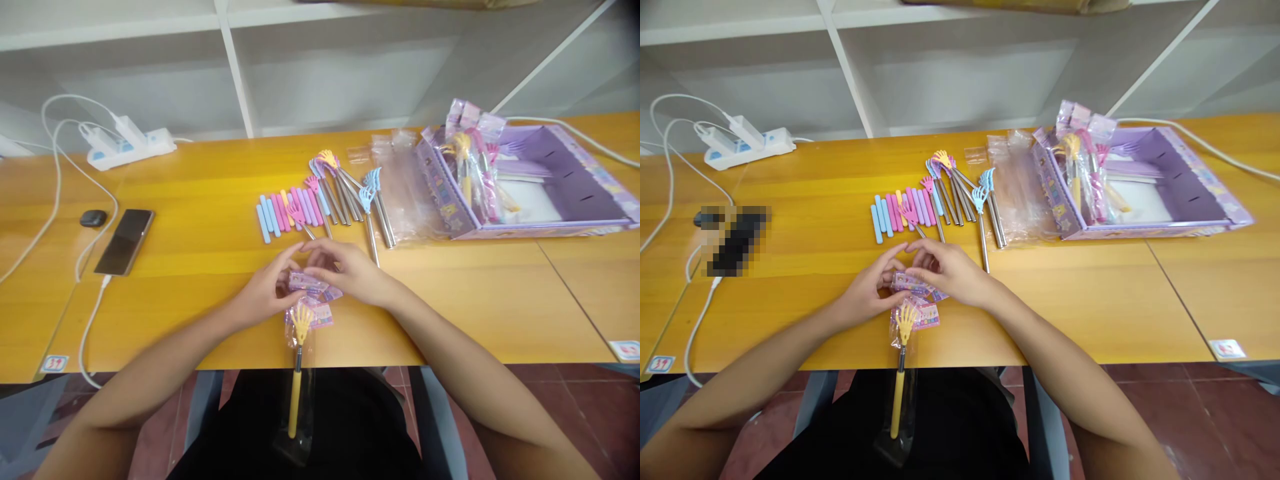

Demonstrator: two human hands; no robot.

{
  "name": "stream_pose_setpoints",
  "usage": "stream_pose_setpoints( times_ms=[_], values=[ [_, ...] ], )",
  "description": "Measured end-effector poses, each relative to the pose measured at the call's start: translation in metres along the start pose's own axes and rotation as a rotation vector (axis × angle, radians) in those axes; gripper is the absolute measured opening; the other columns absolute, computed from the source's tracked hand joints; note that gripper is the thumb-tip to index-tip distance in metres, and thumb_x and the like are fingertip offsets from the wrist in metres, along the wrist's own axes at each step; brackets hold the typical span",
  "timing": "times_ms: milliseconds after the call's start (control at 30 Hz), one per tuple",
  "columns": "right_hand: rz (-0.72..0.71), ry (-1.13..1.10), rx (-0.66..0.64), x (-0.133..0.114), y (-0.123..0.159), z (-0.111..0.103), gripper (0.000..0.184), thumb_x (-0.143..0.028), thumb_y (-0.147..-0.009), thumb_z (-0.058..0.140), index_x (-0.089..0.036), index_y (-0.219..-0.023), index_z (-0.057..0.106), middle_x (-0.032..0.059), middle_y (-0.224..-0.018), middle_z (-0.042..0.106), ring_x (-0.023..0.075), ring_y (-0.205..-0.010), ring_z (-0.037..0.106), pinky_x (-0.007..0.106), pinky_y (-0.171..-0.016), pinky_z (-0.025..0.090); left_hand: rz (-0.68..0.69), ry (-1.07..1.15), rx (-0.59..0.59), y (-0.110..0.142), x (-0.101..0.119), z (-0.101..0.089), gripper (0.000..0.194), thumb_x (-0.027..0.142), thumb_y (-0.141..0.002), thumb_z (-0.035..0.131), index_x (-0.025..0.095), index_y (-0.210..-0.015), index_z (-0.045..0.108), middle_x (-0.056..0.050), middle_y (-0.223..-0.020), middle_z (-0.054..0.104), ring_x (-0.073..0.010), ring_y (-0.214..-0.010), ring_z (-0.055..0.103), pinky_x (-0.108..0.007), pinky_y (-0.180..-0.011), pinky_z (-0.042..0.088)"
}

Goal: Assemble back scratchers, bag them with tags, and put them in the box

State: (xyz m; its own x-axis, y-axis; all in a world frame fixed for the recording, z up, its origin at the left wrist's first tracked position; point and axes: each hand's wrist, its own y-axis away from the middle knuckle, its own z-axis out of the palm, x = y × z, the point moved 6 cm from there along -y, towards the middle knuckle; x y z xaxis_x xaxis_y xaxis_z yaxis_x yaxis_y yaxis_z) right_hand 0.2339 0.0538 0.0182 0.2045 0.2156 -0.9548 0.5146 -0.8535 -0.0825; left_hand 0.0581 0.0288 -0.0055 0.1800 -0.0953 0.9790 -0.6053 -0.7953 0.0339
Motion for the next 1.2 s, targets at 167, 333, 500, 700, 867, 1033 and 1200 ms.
stream_pose_setpoints(
  times_ms=[167,333,500,700,867,1033,1200],
  values=[
    [0.004,0.076,-0.098,0.002,0.001,0.01,0.039,-0.035,-0.097,0.08,-0.02,-0.13,0.066,-0.0027,-0.082,0.071,0.0133,-0.068,0.064,0.028,-0.065,0.05,-0.011,0.044,0.005,0.001,-0.001,-0.003,0.07,0.03,-0.101,0.073,0.029,-0.163,0.04,-0.008,-0.122,0.065,-0.0202,-0.102,0.075,-0.032,-0.086,0.06],
    [0.021,0.121,-0.139,0.003,0.002,0.01,0.039,-0.035,-0.099,0.077,-0.019,-0.132,0.066,-0.0037,-0.078,0.07,0.0131,-0.065,0.062,0.027,-0.064,0.048,0.001,0.038,0.025,0.0,-0.003,-0.005,0.053,0.034,-0.107,0.065,0.026,-0.156,0.045,-0.006,-0.114,0.066,-0.0192,-0.099,0.074,-0.031,-0.083,0.059],
    [0.014,0.074,-0.175,0.005,0.003,0.011,0.036,-0.034,-0.097,0.077,-0.02,-0.129,0.067,-0.0038,-0.079,0.071,0.0135,-0.066,0.063,0.027,-0.062,0.048,-0.005,0.03,0.025,-0.001,-0.004,-0.005,0.055,0.031,-0.103,0.069,0.026,-0.154,0.048,-0.003,-0.104,0.065,-0.0142,-0.082,0.067,-0.028,-0.076,0.056],
    [0.011,0.071,-0.212,0.001,0.005,0.01,0.038,-0.02,-0.09,0.075,-0.021,-0.127,0.068,-0.0028,-0.086,0.072,0.0128,-0.068,0.062,0.026,-0.062,0.05,-0.024,0.05,0.013,-0.001,-0.004,-0.005,0.053,0.022,-0.1,0.069,0.027,-0.15,0.052,0.001,-0.098,0.06,-0.0122,-0.081,0.063,-0.026,-0.077,0.054],
    [0.035,0.09,-0.218,0.003,0.007,0.008,0.04,-0.016,-0.089,0.07,-0.022,-0.129,0.069,-0.0018,-0.088,0.074,0.0123,-0.067,0.061,0.027,-0.063,0.052,-0.061,0.132,0.015,0.001,-0.005,-0.008,0.053,0.023,-0.1,0.071,0.028,-0.147,0.049,-0.001,-0.106,0.061,-0.0125,-0.084,0.067,-0.024,-0.073,0.054],
    [0.072,-0.08,-0.227,0.001,0.007,0.009,0.038,-0.023,-0.095,0.072,-0.02,-0.132,0.066,-0.0011,-0.091,0.072,0.0122,-0.073,0.065,0.026,-0.066,0.056,-0.188,0.171,-0.147,0.006,-0.009,0.002,0.076,0.031,-0.088,0.089,0.027,-0.151,0.047,-0.013,-0.128,0.071,-0.0253,-0.104,0.077,-0.033,-0.078,0.063],
    [0.162,-0.484,-0.334,-0.006,0.009,0.017,0.047,-0.048,-0.101,0.074,-0.024,-0.136,0.055,0.0017,-0.099,0.073,0.0118,-0.07,0.068,0.021,-0.051,0.05,-0.064,0.358,0.246,0.0,-0.002,-0.024,0.064,0.033,-0.076,0.099,0.02,-0.128,0.064,-0.008,-0.113,0.076,-0.0193,-0.09,0.076,-0.028,-0.074,0.064]
  ],
)
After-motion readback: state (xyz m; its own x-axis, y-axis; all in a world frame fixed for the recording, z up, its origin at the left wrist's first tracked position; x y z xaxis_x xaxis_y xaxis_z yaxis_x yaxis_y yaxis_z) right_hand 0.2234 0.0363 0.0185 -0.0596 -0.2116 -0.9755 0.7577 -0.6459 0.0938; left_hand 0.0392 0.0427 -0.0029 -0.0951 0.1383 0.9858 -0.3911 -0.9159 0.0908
